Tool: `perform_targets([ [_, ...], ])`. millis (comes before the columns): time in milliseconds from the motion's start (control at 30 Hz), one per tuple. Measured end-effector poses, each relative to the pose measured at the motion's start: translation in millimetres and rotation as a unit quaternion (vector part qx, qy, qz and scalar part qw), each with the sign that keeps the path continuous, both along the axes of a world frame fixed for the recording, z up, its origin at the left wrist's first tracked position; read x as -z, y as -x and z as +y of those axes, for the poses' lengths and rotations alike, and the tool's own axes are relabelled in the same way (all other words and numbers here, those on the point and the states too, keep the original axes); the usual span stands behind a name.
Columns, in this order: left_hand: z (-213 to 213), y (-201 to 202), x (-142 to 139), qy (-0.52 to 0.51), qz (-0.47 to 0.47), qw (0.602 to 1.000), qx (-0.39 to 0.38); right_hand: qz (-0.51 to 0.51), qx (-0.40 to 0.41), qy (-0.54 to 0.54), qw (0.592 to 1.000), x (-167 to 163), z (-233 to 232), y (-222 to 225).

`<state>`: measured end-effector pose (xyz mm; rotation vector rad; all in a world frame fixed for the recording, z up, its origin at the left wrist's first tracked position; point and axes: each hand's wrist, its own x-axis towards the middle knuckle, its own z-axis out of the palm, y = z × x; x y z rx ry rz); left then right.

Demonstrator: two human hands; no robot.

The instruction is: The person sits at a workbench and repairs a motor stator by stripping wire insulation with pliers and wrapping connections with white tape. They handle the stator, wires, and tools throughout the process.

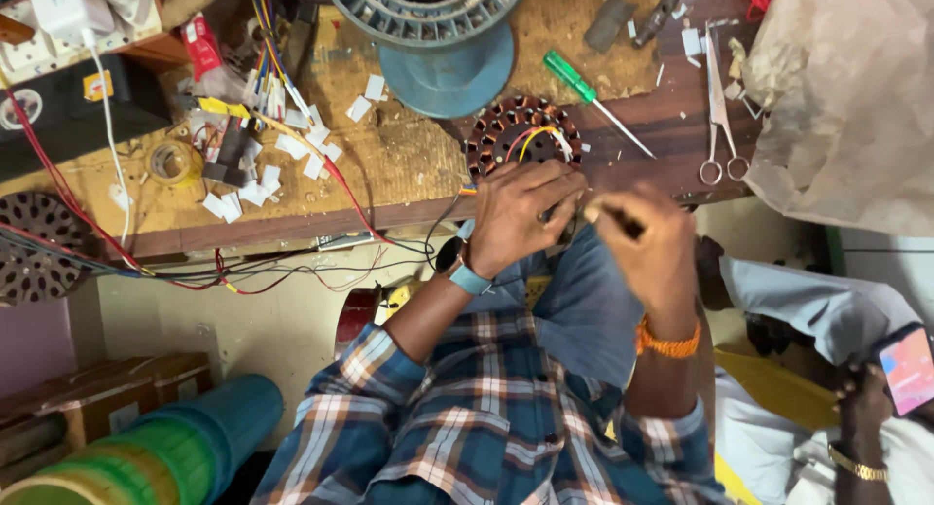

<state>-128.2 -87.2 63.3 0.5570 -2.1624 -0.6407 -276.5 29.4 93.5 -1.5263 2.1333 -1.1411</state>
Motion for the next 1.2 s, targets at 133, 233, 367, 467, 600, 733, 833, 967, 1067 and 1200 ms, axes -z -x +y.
perform_targets([
  [133, 0.6, -5.1, 0.6, 0.012, -0.009, 1.000, 0.025, -0.020, -0.012, 0.053, 0.998, 2.3, -24.5, 16.4],
  [233, -3.2, -8.6, -3.5, 0.011, -0.017, 0.998, 0.055, -0.054, -0.014, 0.045, 0.997, 10.9, -33.7, 18.7],
  [367, -6.3, -9.4, -8.1, -0.008, -0.026, 0.996, 0.080, -0.087, -0.008, 0.034, 0.996, 21.7, -27.9, 20.1],
  [467, -5.2, -9.1, -10.6, -0.040, -0.029, 0.996, 0.077, -0.071, -0.002, 0.043, 0.997, 26.2, -25.3, 20.7],
  [600, -2.3, -4.1, -12.8, -0.047, -0.008, 0.998, 0.039, -0.031, -0.007, 0.023, 0.999, 22.4, -14.5, 10.6],
  [733, -1.2, -0.7, -10.8, -0.039, 0.006, 0.999, 0.025, -0.022, 0.006, -0.024, 0.999, 10.0, 6.1, 2.7],
  [833, 0.6, -2.2, -8.5, -0.037, -0.004, 0.999, 0.034, -0.008, -0.019, 0.037, 0.999, 6.9, -2.2, 10.3],
  [967, 0.4, -1.8, -7.3, -0.048, 0.004, 0.998, 0.030, -0.055, -0.009, 0.063, 0.996, 13.5, -26.3, 14.9],
  [1067, -1.3, 0.0, -5.2, -0.053, 0.005, 0.998, 0.019, -0.066, 0.006, 0.022, 0.998, 16.3, -14.2, 3.5],
  [1200, -1.1, -0.9, 0.2, -0.041, 0.005, 0.999, 0.026, -0.007, -0.042, 0.091, 0.995, 11.6, 4.3, 5.1],
])
